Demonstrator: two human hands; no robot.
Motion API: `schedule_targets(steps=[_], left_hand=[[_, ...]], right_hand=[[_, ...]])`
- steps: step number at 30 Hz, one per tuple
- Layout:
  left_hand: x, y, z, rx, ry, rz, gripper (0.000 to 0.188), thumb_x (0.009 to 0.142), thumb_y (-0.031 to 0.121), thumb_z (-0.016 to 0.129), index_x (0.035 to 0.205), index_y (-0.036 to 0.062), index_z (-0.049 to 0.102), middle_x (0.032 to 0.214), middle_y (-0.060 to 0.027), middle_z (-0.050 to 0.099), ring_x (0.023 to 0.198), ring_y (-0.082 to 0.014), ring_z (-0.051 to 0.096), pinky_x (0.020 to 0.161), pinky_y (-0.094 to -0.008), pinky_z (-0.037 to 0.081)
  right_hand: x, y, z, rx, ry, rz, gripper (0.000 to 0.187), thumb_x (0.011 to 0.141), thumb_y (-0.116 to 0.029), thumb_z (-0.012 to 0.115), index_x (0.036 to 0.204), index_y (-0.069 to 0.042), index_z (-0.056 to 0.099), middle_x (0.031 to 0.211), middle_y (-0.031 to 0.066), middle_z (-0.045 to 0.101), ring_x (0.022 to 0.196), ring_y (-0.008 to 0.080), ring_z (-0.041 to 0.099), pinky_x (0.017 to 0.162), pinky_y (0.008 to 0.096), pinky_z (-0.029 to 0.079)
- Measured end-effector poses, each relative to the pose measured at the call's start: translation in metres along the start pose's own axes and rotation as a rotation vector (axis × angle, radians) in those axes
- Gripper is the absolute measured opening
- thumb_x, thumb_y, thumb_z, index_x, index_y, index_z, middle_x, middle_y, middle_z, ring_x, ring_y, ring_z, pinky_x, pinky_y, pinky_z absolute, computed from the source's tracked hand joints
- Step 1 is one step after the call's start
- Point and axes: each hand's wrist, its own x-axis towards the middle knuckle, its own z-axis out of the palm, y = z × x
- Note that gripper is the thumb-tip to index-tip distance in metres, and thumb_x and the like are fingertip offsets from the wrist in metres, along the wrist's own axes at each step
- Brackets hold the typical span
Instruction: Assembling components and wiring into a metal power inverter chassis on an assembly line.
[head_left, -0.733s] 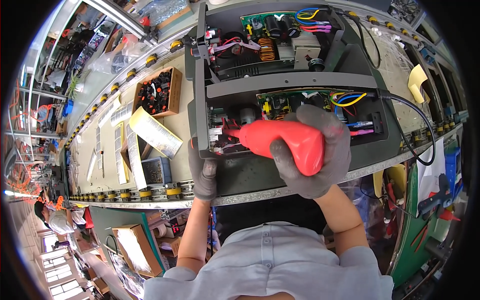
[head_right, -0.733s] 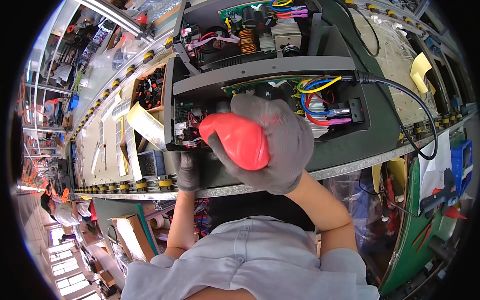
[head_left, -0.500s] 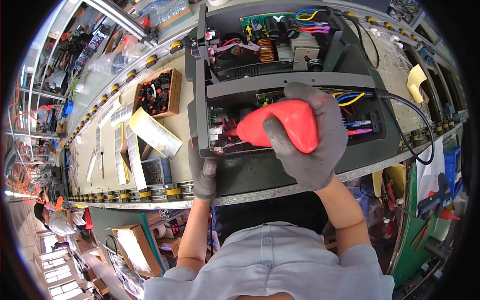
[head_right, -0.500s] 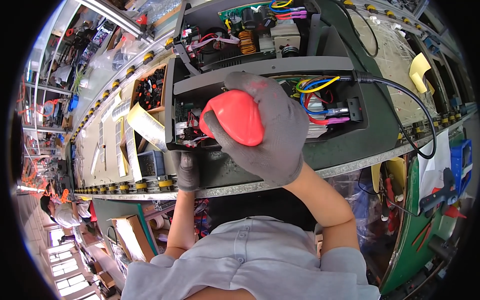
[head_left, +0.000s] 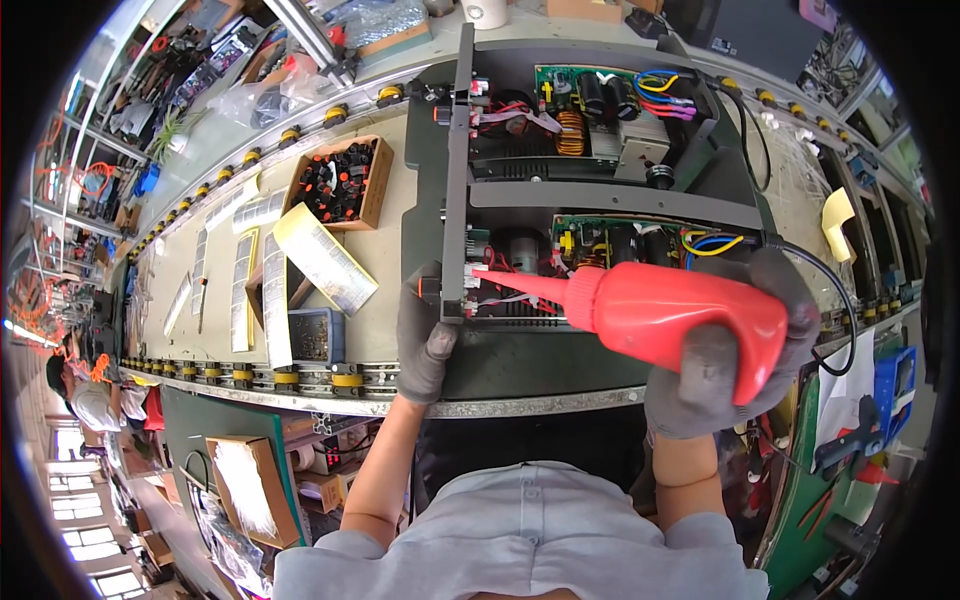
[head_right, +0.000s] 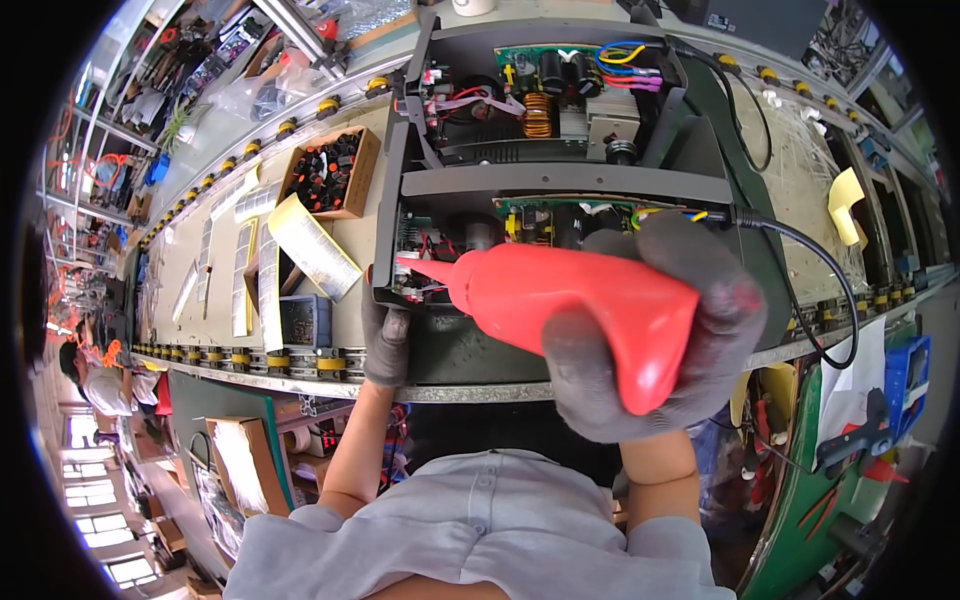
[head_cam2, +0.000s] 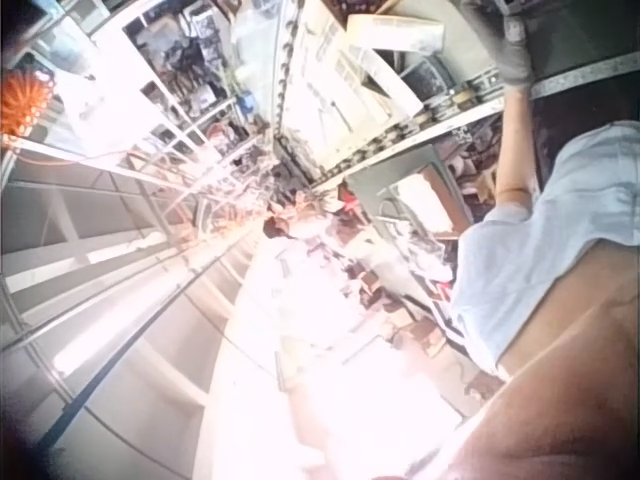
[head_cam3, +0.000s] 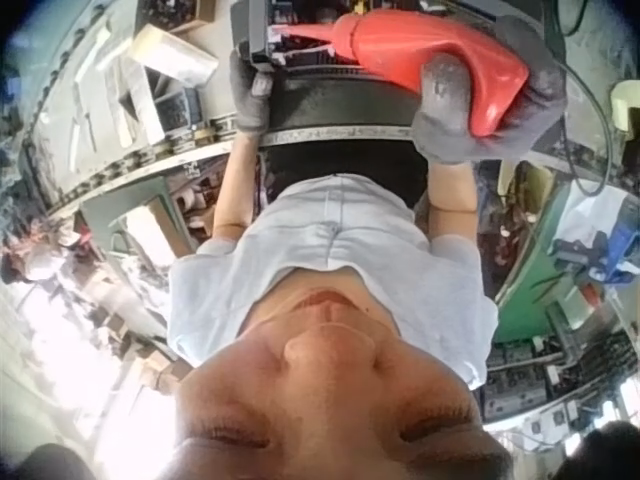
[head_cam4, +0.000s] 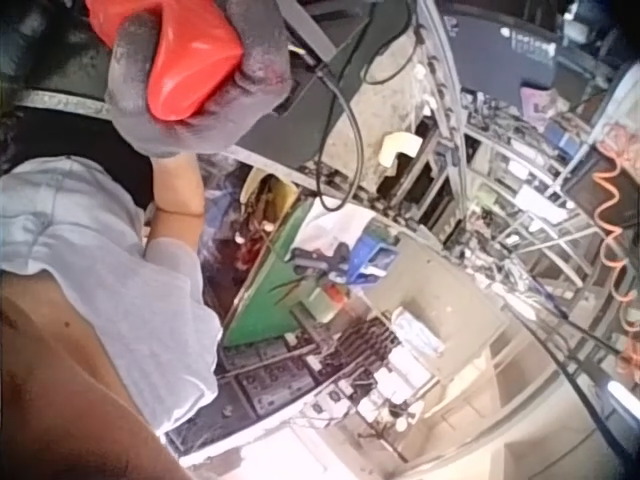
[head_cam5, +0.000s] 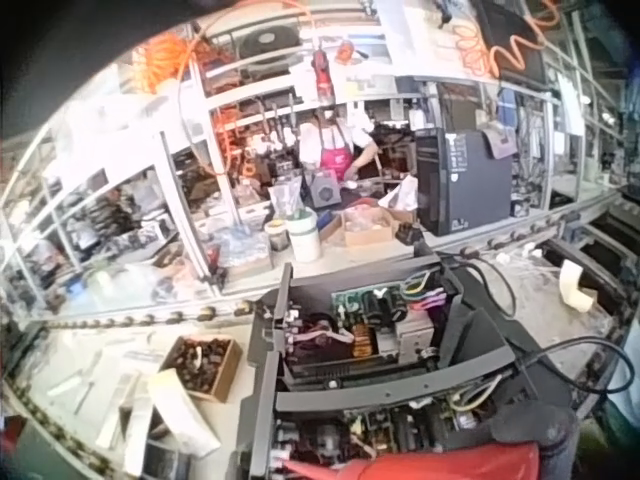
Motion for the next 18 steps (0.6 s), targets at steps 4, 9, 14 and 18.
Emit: schedule_targets(steps=[4, 9, 14, 18], left_hand=[[0.0, 0.003, 0.002, -0.028, -0.015, 0.005, 0.104, 0.067, 0.064, 0.071, 0.134, -0.0028, 0.029, 0.12, -0.0089, 0.045, 0.11, -0.0169, 0.046, 0.096, -0.033, 0.037], [0.0, 0.002, 0.002, -0.008, -0.017, 0.039, 0.101, 0.069, 0.063, 0.07, 0.135, -0.0011, 0.029, 0.118, -0.008, 0.046, 0.107, -0.0159, 0.047, 0.092, -0.0316, 0.039], [0.0, 0.005, 0.004, -0.017, -0.035, 0.034, 0.101, 0.069, 0.063, 0.07, 0.136, -0.0014, 0.029, 0.12, -0.0086, 0.045, 0.107, -0.0166, 0.047, 0.093, -0.032, 0.039], [0.001, 0.004, 0.001, -0.02, -0.053, 0.051, 0.101, 0.07, 0.063, 0.069, 0.136, -0.0019, 0.028, 0.12, -0.0096, 0.045, 0.109, -0.0178, 0.047, 0.094, -0.0325, 0.039]], right_hand=[[-0.001, 0.001, 0.002, -0.278, -0.024, -0.07, 0.048, 0.072, -0.005, 0.074, 0.108, -0.002, 0.042, 0.096, 0.0039, 0.048, 0.068, 0.0095, 0.05, 0.061, 0.0245, 0.045], [-0.003, -0.002, 0.004, -0.331, 0.013, -0.046, 0.048, 0.072, -0.005, 0.074, 0.107, 0.0, 0.042, 0.095, 0.0067, 0.048, 0.072, 0.0114, 0.053, 0.062, 0.0254, 0.046], [-0.003, -0.005, 0.0, -0.263, -0.065, -0.077, 0.049, 0.072, -0.004, 0.074, 0.108, -0.001, 0.041, 0.096, 0.0074, 0.048, 0.069, 0.0112, 0.051, 0.063, 0.0254, 0.045], [-0.007, -0.008, 0.005, -0.347, -0.013, 0.002, 0.045, 0.072, -0.014, 0.069, 0.105, -0.006, 0.04, 0.095, 0.0018, 0.045, 0.073, 0.0091, 0.047, 0.063, 0.0224, 0.044]])
